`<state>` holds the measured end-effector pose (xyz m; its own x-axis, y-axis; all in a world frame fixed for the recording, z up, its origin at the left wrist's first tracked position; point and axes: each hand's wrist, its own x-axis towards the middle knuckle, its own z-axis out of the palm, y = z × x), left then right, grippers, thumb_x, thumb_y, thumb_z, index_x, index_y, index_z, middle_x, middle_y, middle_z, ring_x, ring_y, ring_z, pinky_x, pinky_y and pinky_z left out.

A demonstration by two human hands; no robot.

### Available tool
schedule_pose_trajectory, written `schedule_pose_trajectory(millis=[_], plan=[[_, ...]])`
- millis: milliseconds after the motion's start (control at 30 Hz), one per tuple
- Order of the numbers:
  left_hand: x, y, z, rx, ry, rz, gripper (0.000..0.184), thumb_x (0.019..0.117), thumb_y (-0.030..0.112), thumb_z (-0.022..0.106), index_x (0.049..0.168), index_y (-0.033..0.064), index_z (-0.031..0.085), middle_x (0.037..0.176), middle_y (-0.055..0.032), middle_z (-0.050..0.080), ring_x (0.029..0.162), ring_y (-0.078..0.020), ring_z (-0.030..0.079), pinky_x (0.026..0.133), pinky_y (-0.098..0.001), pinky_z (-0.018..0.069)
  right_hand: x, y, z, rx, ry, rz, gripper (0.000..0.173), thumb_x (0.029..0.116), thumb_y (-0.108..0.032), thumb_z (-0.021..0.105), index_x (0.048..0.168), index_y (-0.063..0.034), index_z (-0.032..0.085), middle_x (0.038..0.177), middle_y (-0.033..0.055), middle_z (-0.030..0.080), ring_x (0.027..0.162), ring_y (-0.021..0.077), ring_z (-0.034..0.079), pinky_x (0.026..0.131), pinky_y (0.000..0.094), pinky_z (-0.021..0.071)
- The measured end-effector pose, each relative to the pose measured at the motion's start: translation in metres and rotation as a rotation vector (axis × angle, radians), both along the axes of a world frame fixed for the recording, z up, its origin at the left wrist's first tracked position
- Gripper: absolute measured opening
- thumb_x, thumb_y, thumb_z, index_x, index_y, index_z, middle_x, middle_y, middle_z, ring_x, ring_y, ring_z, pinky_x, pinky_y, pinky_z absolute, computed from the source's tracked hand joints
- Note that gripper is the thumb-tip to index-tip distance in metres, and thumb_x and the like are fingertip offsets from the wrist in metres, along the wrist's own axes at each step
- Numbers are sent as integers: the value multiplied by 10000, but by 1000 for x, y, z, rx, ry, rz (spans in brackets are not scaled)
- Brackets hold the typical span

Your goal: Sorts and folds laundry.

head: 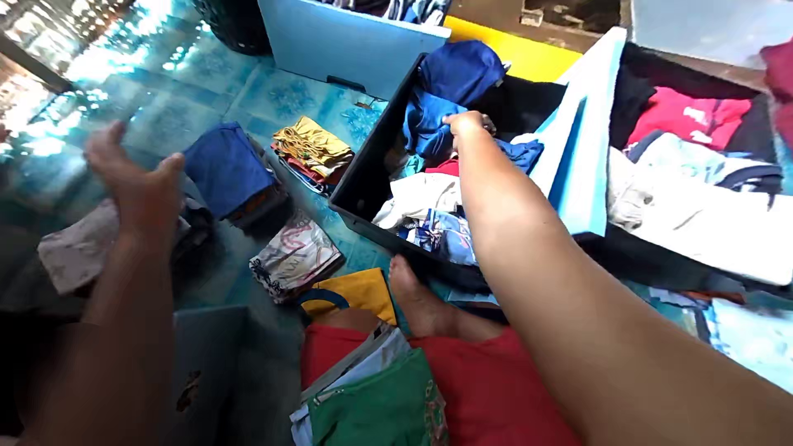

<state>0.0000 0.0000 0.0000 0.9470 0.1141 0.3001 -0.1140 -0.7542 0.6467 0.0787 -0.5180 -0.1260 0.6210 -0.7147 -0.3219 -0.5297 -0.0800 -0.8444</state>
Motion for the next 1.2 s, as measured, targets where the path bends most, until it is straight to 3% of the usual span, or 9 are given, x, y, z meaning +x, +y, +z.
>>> schedule_pose_trajectory(millis=[67,233,467,533,767,933,1067,1133,1200], plan=[[-9,-35,12,10,-47,-156,709,926,221,690,1496,-64,379,1574,-334,306,1490,-378,308,1215,-454,292,5,3,5,-57,-17,7,619,852,-85,764,1407,55,526,1436,274,503,1351,396,478,1062,585,437],[-25,-128,33,100,20,-461,570,934,210,703,1418,-26,516,1532,-298,400,1445,-401,378,1164,-521,356,-15,5,78,-510,-79,534,376,938,-31,574,1308,17,617,1304,296,619,1266,452,571,1047,659,431],[-47,-242,59,-90,60,-800,659,876,97,772,1455,-15,480,1495,-209,503,1397,-299,484,1157,-462,402,-125,55,228,-598,-172,1373,134,955,-43,644,1055,-69,730,938,88,701,865,181,649,810,467,519],[-65,-255,71,-79,113,-799,466,877,117,786,1278,-14,588,1238,-194,649,1166,-288,629,1021,-480,499,-158,62,260,-631,-153,1441,122,928,-39,667,1029,-77,723,886,54,687,805,141,633,760,414,517],[-138,-205,100,324,241,-797,202,1003,163,641,963,-29,694,913,-187,684,883,-319,664,828,-553,514,-249,9,295,-376,-87,1415,145,843,-65,789,817,-62,647,659,40,633,563,114,612,538,300,534],[-178,-164,126,405,186,-927,352,1085,122,461,1386,21,613,1294,-191,659,1232,-308,618,1077,-507,450,-302,-17,284,-119,-61,1429,153,815,69,741,878,-40,654,732,56,702,621,105,678,575,254,582],[-200,-163,146,476,148,-890,448,1108,151,415,1539,34,437,1442,-210,526,1303,-324,547,1084,-499,444,-321,-24,275,-80,-125,1374,105,869,18,731,925,-37,662,783,49,712,670,95,693,617,253,598],[-203,-159,149,419,43,-907,367,1089,139,457,1411,20,588,1328,-179,593,1197,-264,596,1016,-442,489,-341,-12,285,36,-221,1389,43,909,77,638,932,42,645,760,77,704,662,69,687,604,206,580],[-204,-155,152,268,5,-905,235,1041,139,534,1123,34,727,1090,-66,692,1004,-111,643,911,-340,518,-409,80,345,-27,-41,938,142,957,187,451,841,126,506,670,92,472,593,48,485,598,149,422]])
